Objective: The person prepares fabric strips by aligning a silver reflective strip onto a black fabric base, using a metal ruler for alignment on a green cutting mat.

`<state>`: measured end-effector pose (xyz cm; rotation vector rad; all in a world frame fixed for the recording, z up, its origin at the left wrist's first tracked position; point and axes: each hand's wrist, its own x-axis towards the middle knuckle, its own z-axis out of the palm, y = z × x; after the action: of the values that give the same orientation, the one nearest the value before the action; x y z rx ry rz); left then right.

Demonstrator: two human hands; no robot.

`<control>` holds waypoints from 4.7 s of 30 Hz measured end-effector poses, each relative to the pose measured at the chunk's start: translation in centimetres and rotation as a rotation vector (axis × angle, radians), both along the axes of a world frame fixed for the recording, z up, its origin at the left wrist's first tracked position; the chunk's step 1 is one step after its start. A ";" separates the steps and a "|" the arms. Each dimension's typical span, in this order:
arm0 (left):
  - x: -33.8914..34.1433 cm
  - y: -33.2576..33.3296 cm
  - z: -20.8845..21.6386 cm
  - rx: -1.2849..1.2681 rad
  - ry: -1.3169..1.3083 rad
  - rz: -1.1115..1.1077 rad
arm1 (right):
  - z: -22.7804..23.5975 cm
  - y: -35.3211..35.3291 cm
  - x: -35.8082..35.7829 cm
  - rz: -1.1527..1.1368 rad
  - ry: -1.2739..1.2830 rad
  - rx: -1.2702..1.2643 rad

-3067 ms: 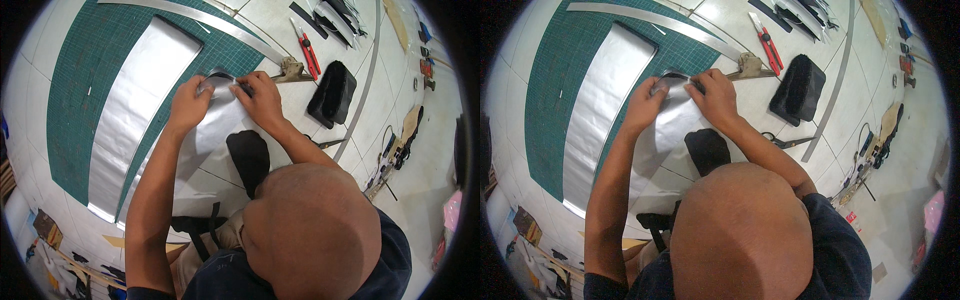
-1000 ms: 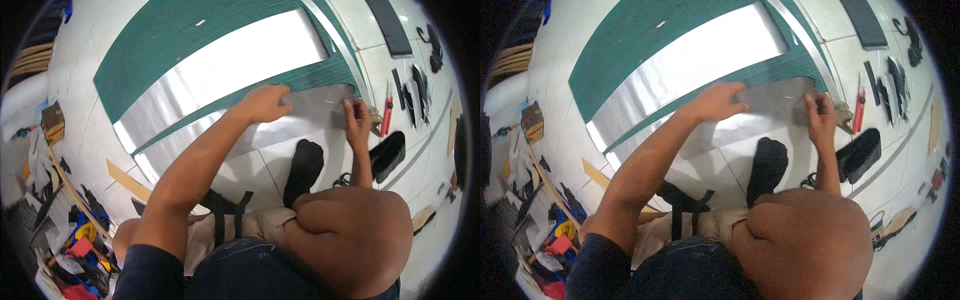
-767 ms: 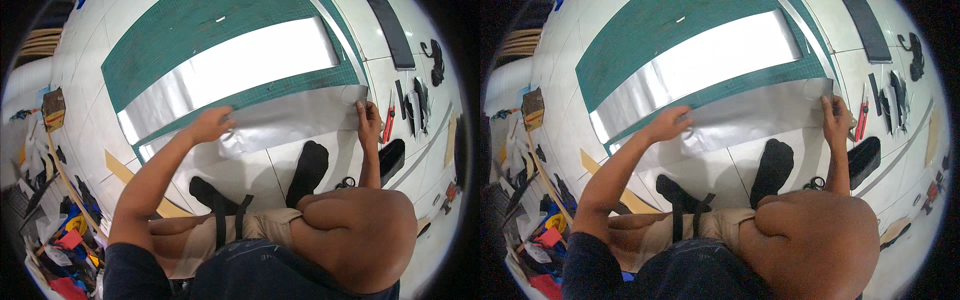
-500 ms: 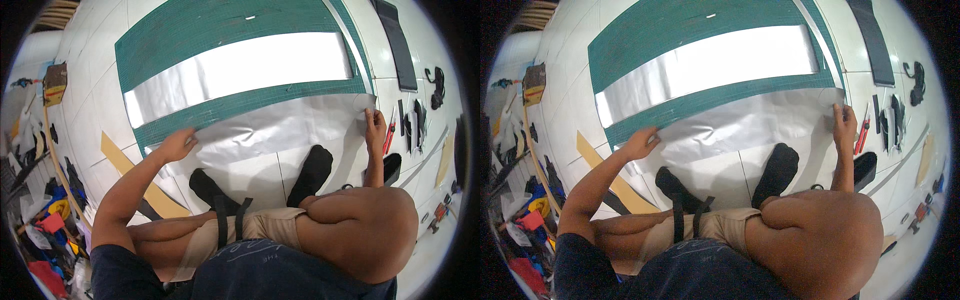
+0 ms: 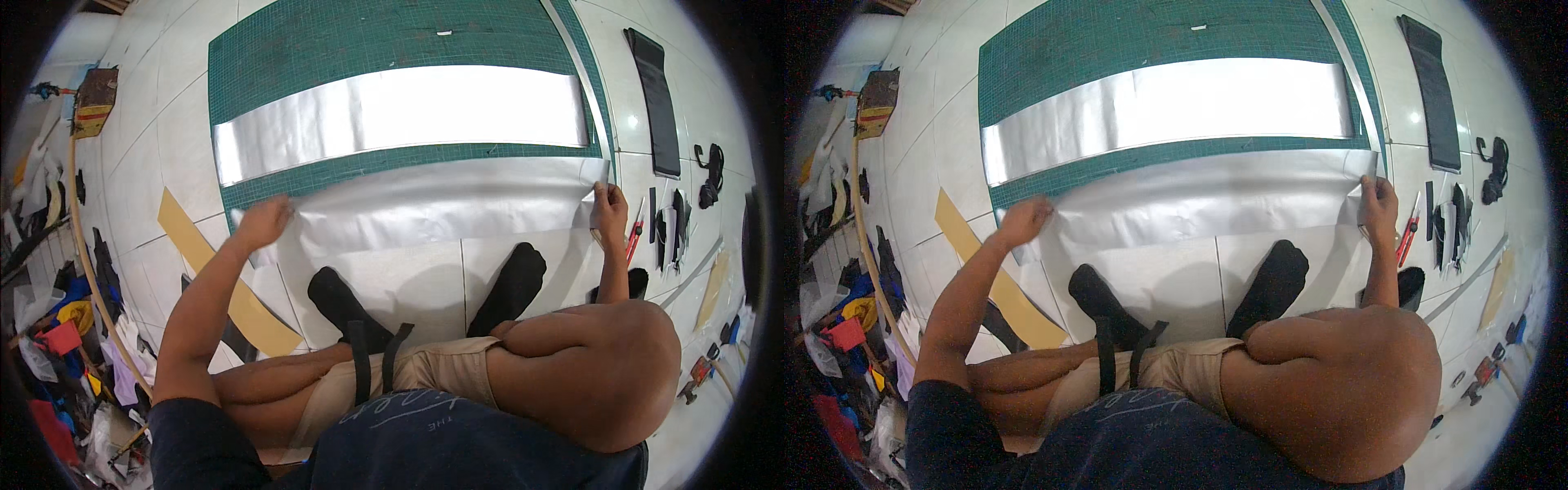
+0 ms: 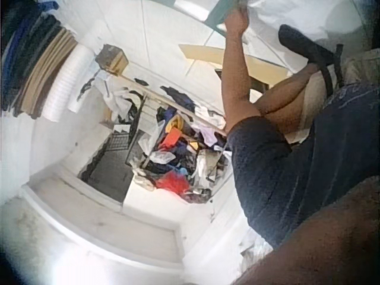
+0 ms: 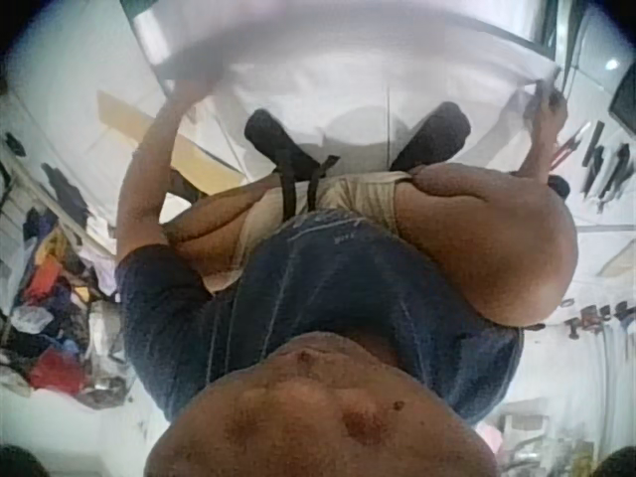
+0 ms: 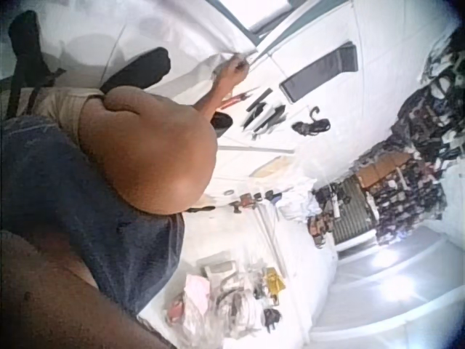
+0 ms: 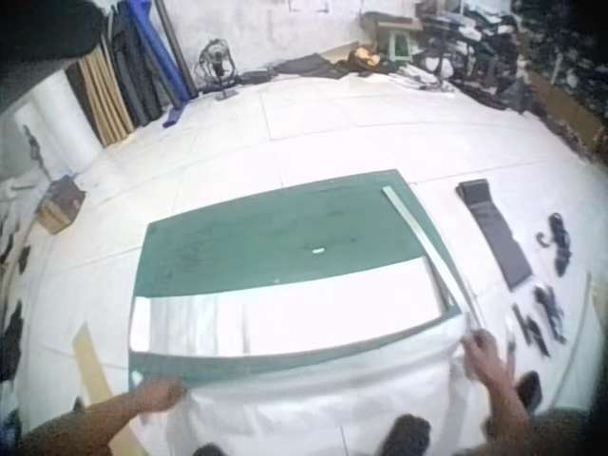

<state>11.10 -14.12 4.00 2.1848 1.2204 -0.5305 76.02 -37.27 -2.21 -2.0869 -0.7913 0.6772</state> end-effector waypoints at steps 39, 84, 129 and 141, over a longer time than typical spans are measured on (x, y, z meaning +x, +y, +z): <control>-11.3 -5.1 -2.5 -0.065 -0.442 1.090 | -0.2 2.9 -1.4 0.061 -0.171 -0.296; -11.1 11.2 6.9 -0.008 -0.536 0.944 | 10.0 14.6 -0.8 -0.010 0.141 -0.232; -9.7 16.5 -3.4 -0.216 -0.559 0.979 | 0.8 17.9 3.1 0.000 -0.070 -0.275; -8.7 16.8 -1.7 -0.119 -0.283 0.981 | 0.0 17.4 3.9 0.094 -0.226 -0.267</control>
<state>2.42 2.67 2.27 1.2554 1.8065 0.1157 79.94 -19.84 -2.18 -2.4110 -0.9731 0.6324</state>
